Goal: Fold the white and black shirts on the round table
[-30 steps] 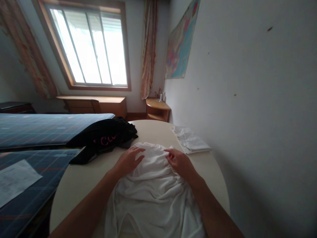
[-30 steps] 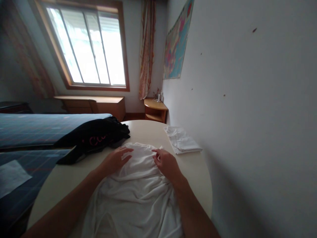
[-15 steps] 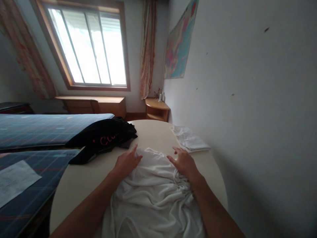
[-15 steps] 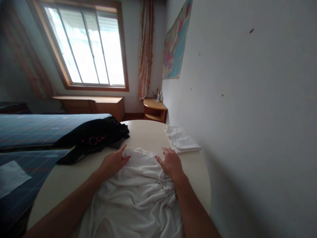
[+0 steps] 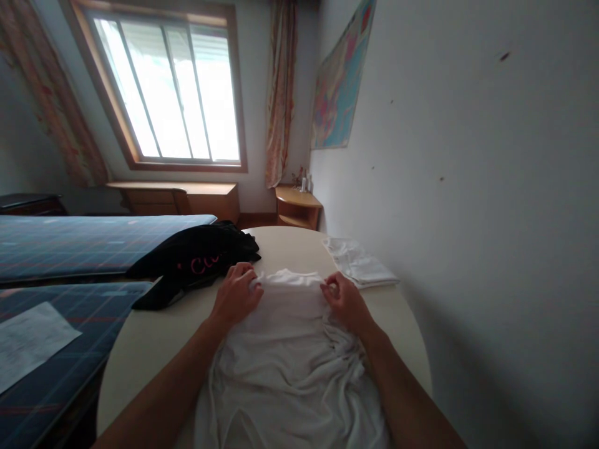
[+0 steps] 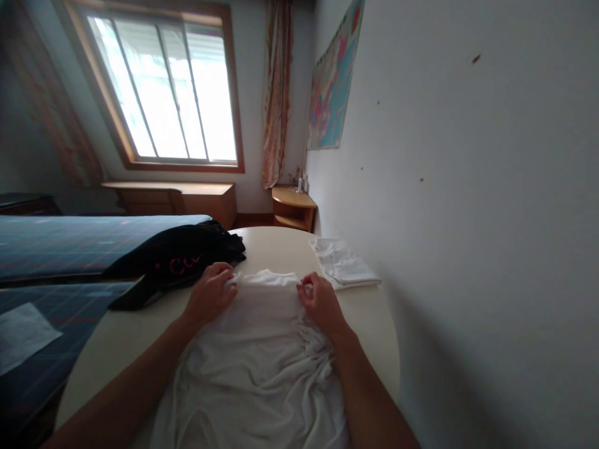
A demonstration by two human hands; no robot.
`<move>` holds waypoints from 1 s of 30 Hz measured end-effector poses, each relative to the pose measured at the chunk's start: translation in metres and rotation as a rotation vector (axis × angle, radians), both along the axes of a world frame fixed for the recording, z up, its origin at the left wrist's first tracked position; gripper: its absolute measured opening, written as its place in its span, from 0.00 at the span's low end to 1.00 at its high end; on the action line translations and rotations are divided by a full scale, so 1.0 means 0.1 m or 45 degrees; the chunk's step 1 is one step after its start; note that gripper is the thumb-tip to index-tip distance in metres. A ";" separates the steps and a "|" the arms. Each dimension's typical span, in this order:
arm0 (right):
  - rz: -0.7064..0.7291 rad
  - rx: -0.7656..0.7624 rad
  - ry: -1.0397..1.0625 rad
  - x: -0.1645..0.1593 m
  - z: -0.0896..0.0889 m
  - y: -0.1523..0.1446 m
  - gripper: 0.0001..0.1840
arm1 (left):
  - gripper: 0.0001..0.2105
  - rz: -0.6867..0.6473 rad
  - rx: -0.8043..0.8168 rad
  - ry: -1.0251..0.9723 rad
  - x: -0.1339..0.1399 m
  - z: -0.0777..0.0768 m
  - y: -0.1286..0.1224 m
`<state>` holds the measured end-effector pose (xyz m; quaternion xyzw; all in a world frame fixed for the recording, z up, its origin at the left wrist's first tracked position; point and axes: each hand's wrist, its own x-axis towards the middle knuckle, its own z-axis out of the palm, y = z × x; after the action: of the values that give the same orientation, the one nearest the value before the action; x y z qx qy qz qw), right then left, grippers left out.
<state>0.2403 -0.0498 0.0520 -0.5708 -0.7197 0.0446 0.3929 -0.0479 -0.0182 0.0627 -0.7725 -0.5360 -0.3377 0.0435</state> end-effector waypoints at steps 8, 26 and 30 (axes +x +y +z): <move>0.315 -0.309 -0.067 -0.10 0.02 -0.09 0.18 | 0.12 -0.109 -0.391 0.190 0.14 -0.08 -0.10; 0.166 -0.288 0.014 0.04 -0.05 0.00 0.20 | 0.06 -0.235 -0.118 -0.069 0.09 -0.09 -0.02; -0.041 -0.309 -0.143 0.11 -0.17 0.03 0.29 | 0.04 -0.194 0.015 -0.261 0.05 -0.04 0.00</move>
<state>0.2508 -0.0470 0.0353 -0.6271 -0.7207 0.0930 0.2805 -0.0428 -0.0185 0.0589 -0.7721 -0.4755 -0.4203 -0.0328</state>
